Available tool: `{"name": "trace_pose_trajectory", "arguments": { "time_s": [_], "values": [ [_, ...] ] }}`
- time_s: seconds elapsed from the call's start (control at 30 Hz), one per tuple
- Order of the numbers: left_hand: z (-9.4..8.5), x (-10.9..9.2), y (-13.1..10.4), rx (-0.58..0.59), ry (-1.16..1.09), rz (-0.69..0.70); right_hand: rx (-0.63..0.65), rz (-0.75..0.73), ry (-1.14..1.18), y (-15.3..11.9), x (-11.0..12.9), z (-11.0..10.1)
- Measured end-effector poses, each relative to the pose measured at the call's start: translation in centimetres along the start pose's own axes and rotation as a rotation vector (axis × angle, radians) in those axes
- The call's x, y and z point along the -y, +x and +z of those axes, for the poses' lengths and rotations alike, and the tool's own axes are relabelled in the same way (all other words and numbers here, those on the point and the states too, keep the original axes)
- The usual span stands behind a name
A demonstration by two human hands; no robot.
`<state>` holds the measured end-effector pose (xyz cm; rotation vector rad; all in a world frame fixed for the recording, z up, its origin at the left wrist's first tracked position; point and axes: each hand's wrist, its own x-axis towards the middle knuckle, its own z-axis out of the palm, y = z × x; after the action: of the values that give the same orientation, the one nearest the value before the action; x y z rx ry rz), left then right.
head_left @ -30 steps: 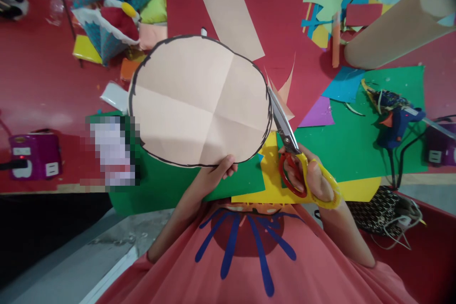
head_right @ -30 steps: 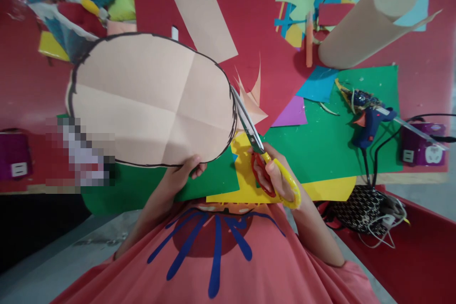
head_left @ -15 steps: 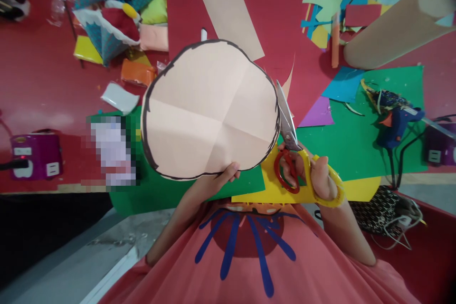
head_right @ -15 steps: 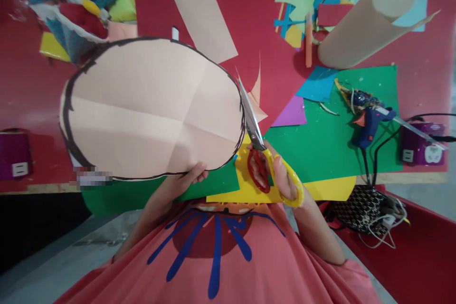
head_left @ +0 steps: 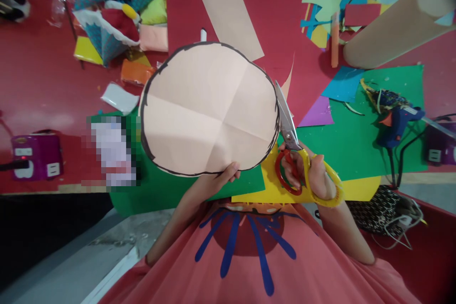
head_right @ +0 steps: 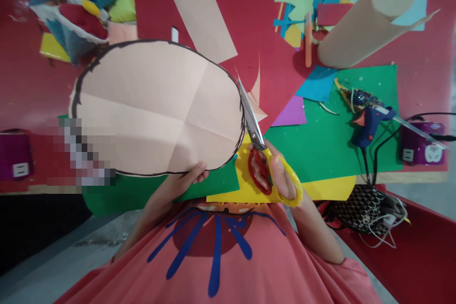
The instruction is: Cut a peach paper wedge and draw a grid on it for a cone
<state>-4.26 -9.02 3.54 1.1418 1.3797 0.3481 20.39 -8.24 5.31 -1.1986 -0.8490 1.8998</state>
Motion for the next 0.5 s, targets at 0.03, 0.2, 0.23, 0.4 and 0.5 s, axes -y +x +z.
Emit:
{"name": "trace_pose_trajectory", "arguments": {
  "time_s": [0.03,0.2,0.23,0.4,0.5],
  "values": [
    [0.0,0.1,0.0,0.003,-0.005,-0.002,0.010,-0.010,-0.005,0.0,0.0,0.0],
    [-0.1,-0.1,0.2,0.002,-0.065,-0.016,-0.035,-0.020,-0.064,0.2,0.6,-0.1],
    [-0.1,-0.2,0.3,-0.007,-0.083,-0.037,-0.051,-0.028,-0.066,0.3,0.8,-0.2],
    [-0.3,-0.7,0.8,-0.125,-0.186,-0.119,-0.188,-0.098,-0.096,0.5,2.8,-1.2],
    [-0.3,-0.4,1.3,-0.207,-0.229,-0.106,-0.316,-0.096,-0.189,0.7,4.7,-2.4]
  ]
}}
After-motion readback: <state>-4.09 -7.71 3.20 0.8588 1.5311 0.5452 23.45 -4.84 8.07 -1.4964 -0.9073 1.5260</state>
